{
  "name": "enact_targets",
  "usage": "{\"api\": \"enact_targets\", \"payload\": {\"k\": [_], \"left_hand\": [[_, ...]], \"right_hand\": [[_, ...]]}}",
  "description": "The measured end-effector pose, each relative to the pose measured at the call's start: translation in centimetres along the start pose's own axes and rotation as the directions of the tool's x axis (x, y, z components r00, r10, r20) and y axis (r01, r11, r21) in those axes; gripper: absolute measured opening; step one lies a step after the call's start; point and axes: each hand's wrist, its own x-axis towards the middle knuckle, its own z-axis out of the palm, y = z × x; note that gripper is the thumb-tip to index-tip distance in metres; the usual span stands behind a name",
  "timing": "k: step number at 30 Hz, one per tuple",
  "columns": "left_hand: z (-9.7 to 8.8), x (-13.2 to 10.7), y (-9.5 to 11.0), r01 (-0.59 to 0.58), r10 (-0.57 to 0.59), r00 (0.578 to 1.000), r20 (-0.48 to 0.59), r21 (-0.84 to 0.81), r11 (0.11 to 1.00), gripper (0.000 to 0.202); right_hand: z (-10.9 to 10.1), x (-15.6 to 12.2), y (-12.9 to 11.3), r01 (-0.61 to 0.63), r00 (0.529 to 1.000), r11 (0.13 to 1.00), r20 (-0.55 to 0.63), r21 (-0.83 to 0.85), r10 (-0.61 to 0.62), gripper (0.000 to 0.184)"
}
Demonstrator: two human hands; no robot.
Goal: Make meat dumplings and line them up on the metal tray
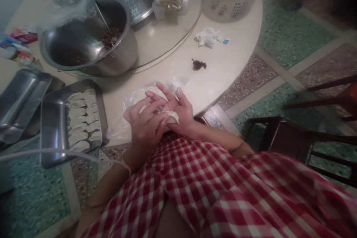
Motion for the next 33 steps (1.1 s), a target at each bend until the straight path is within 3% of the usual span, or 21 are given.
{"api": "enact_targets", "payload": {"k": [5,12,20,28,33], "left_hand": [[-0.1,-0.5,-0.6,0.068,-0.067,0.997,0.032,-0.031,0.997,0.033],[0.1,-1.0,-0.2,0.067,-0.064,0.997,-0.035,0.065,0.996,0.01],[0.0,-0.9,0.0,0.108,-0.106,0.993,-0.054,0.052,0.993,0.032],[0.5,-1.1,0.2,0.113,-0.107,0.991,-0.08,0.073,0.991,0.016],[0.6,-1.1,0.4,0.081,-0.07,0.994,-0.088,0.128,0.989,0.012]], "right_hand": [[0.3,-0.2,-0.4,0.036,0.999,0.999,-0.031,-0.025,-0.037,0.051],[0.3,0.2,0.3,0.084,0.993,0.994,-0.076,-0.075,-0.09,0.053],[0.4,0.2,-0.2,0.166,0.982,0.982,-0.077,-0.092,-0.173,0.053],[0.2,0.3,0.4,0.199,0.975,0.967,-0.066,-0.158,-0.211,0.056],[0.1,0.2,0.5,0.214,0.975,0.972,-0.045,-0.102,-0.219,0.049]]}}
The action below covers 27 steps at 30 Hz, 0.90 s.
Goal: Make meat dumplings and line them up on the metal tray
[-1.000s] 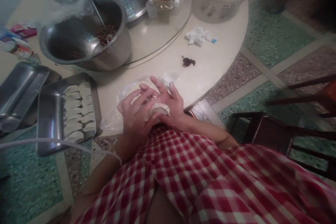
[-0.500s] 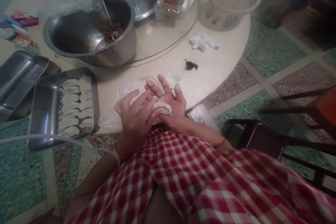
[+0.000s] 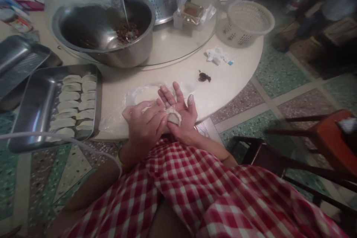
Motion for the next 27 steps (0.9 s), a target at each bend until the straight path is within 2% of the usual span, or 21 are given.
{"api": "enact_targets", "payload": {"k": [5,10,20,27], "left_hand": [[-0.1,0.08,-0.28,0.034,-0.034,0.999,0.015,-0.015,0.999,0.023],[0.16,0.13,-0.28,0.015,-0.013,0.999,0.035,-0.064,0.998,0.01],[-0.33,0.04,-0.58,-0.017,0.018,0.999,0.047,-0.024,1.0,0.021],[0.55,0.07,-0.35,-0.06,0.062,0.997,0.038,-0.038,0.997,0.011]], "right_hand": [[-0.18,0.15,-0.15,0.009,1.0,1.0,0.015,0.017,-0.009,0.05],[-0.15,0.3,0.02,-0.009,1.0,1.0,0.0,0.009,0.009,0.053],[-0.22,0.46,0.05,-0.018,0.999,0.999,0.032,0.031,0.017,0.052],[-0.3,0.49,0.12,-0.044,0.999,0.998,0.005,0.052,0.044,0.049]]}}
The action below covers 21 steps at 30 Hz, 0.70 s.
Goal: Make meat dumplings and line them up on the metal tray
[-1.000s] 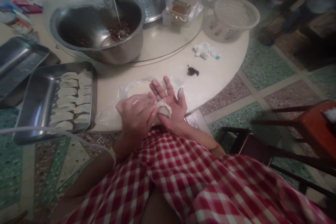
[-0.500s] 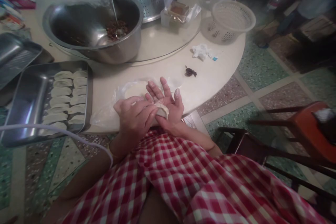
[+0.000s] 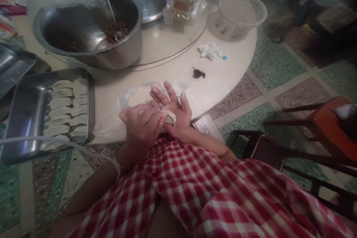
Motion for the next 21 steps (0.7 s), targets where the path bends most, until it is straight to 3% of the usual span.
{"api": "enact_targets", "payload": {"k": [5,8,11,15,21], "left_hand": [[-0.9,0.5,-0.2,0.021,-0.02,0.999,0.031,-0.053,0.998,0.019],[-1.5,0.5,-0.3,0.021,-0.022,1.0,-0.018,-0.072,0.997,0.018],[-1.6,0.1,-0.2,-0.042,0.04,0.998,-0.041,-0.047,0.998,0.019],[-1.5,-0.3,0.1,-0.1,0.1,0.995,0.005,0.008,0.995,0.027],[-1.6,-0.5,0.0,-0.072,0.071,0.997,0.021,0.053,0.996,0.03]], "right_hand": [[0.2,0.2,-0.5,-0.021,1.0,0.999,-0.015,0.028,0.021,0.05],[0.2,0.3,-0.6,-0.021,0.999,0.999,-0.024,0.038,0.021,0.05],[0.2,0.3,-0.7,-0.026,0.999,0.999,-0.032,0.043,0.027,0.05],[0.3,0.3,-0.6,-0.029,0.999,0.999,-0.038,0.039,0.031,0.049],[0.3,0.3,-0.7,-0.016,0.999,1.0,-0.037,0.009,0.016,0.048]]}}
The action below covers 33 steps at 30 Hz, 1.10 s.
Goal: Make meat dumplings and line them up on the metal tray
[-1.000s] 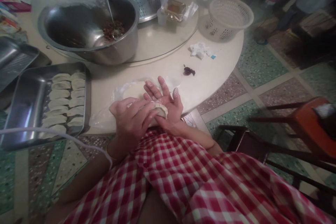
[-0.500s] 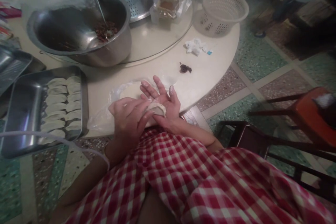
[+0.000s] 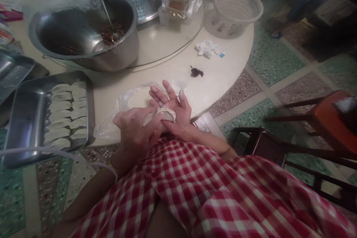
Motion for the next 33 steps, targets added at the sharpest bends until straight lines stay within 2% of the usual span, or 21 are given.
{"api": "enact_targets", "payload": {"k": [3,8,16,22,28,33], "left_hand": [[-0.5,-0.2,-0.3,0.002,-0.003,1.0,-0.021,-0.062,0.998,0.023],[-1.1,0.0,-0.6,0.09,-0.101,0.992,-0.081,-0.134,0.987,0.015],[-0.1,0.4,-0.1,-0.075,0.075,0.997,-0.008,0.04,0.996,0.029],[0.1,0.2,-0.2,-0.065,0.067,0.997,-0.025,0.076,0.995,0.024],[-0.4,0.1,-0.2,-0.01,0.009,0.997,-0.082,-0.012,1.0,0.015],[-0.2,0.2,0.0,-0.03,0.031,0.999,-0.03,0.04,0.999,0.023]], "right_hand": [[0.0,0.0,-0.2,0.004,1.0,1.0,-0.015,0.007,-0.004,0.048],[0.1,0.0,-0.4,0.011,1.0,1.0,-0.017,-0.011,-0.011,0.045],[0.0,0.0,0.0,0.017,0.999,0.999,-0.029,-0.041,-0.018,0.045],[0.2,-0.2,-0.1,0.016,0.999,1.0,-0.042,-0.021,-0.017,0.045],[0.2,-0.2,-0.2,0.02,0.999,0.999,-0.033,-0.045,-0.022,0.043],[0.3,-0.2,-0.1,0.018,0.999,1.0,-0.041,-0.017,-0.019,0.044]]}}
